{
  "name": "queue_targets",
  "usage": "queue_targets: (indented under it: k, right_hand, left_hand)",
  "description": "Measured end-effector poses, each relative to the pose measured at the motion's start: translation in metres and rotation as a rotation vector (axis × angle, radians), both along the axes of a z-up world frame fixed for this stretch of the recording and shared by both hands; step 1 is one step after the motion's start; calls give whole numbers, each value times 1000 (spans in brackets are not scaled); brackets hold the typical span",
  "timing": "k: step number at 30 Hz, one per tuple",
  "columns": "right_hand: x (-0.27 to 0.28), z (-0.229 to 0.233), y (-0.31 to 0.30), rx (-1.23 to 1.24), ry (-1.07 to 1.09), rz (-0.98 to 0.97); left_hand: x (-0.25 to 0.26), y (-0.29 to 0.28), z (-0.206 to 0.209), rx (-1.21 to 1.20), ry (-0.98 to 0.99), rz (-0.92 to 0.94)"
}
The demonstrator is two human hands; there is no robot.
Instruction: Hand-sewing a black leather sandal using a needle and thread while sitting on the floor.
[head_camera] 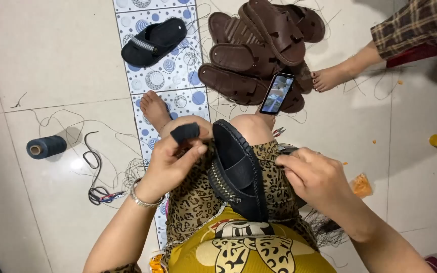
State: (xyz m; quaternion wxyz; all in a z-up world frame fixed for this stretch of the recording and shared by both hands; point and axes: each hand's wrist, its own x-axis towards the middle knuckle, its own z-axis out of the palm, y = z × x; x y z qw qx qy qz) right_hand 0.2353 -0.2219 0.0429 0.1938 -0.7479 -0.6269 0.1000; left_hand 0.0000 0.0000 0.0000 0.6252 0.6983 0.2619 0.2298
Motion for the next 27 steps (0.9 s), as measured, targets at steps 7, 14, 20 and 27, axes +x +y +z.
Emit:
queue_targets:
  k: [7, 14, 20, 27]
  right_hand:
    - [33, -68, -25, 2, 418, -127]
    - [255, -131, -219, 183, 129, -1003]
    - [84, -64, -53, 188, 242, -481]
    - [0, -1, 13, -404, 639, 49]
  left_hand:
    - [-17, 7, -6, 301, 203, -83]
    - [-45, 46, 11, 1242, 596, 228]
    - [11, -16, 24, 853, 346, -362]
    - [-8, 4, 26, -509, -354, -545]
